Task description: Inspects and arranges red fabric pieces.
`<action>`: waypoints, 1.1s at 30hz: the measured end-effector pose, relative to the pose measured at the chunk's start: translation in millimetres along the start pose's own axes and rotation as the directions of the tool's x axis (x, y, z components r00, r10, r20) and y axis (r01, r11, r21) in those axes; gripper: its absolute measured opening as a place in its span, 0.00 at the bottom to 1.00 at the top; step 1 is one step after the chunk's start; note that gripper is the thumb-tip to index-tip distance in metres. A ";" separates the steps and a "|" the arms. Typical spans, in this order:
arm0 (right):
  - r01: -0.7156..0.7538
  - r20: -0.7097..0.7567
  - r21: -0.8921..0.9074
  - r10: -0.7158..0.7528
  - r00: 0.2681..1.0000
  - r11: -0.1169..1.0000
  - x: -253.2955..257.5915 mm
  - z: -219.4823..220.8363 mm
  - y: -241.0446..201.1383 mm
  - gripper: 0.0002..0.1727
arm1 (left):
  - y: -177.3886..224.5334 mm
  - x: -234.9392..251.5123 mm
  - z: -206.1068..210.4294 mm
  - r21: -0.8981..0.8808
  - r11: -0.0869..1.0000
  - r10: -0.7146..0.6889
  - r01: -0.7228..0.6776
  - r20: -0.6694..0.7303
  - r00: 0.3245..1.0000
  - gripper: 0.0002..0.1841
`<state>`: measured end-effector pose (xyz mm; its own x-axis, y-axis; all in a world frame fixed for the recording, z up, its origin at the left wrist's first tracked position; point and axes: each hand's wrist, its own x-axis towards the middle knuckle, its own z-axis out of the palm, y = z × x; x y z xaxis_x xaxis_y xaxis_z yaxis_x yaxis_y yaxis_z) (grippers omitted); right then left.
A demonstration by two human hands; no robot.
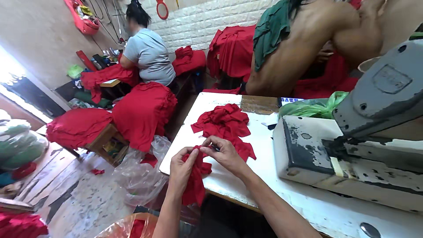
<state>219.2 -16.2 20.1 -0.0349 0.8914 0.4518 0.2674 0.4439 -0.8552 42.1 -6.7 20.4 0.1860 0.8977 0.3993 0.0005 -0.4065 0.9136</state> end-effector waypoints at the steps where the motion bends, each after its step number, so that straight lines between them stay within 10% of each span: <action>1: -0.038 -0.009 -0.080 0.037 0.999 0.996 0.0 -1.8 0.0 0.19 | -1.4 1.0 -1.7 0.012 1.000 0.015 -0.015 -0.033 0.999 0.06; 6: -0.014 -0.128 -0.539 -0.066 0.990 0.842 0.7 -9.9 7.2 0.22 | -4.3 5.5 -15.3 0.123 0.990 0.089 -0.072 -0.136 0.987 0.05; 18: 0.174 -0.050 -0.627 -0.263 0.964 0.759 -3.9 16.4 18.9 0.12 | 3.0 1.4 -12.6 0.045 0.998 0.035 -0.031 -0.091 0.995 0.05; 26: -0.118 -0.060 0.166 0.130 0.990 0.979 3.2 -5.8 -0.9 0.17 | 8.9 5.7 4.9 -0.087 0.996 -0.007 0.002 -0.060 0.998 0.04; 33: 0.005 -0.083 0.120 0.005 0.996 0.993 3.1 -7.1 -2.7 0.08 | 6.8 16.2 18.0 -0.035 0.996 0.079 -0.079 0.000 0.997 0.05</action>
<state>225.2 -15.2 25.6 0.0469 0.8829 0.4671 0.1501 0.4561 -0.8772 62.9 2.1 31.8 0.1854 0.8628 0.4702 -0.0489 -0.4698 0.8814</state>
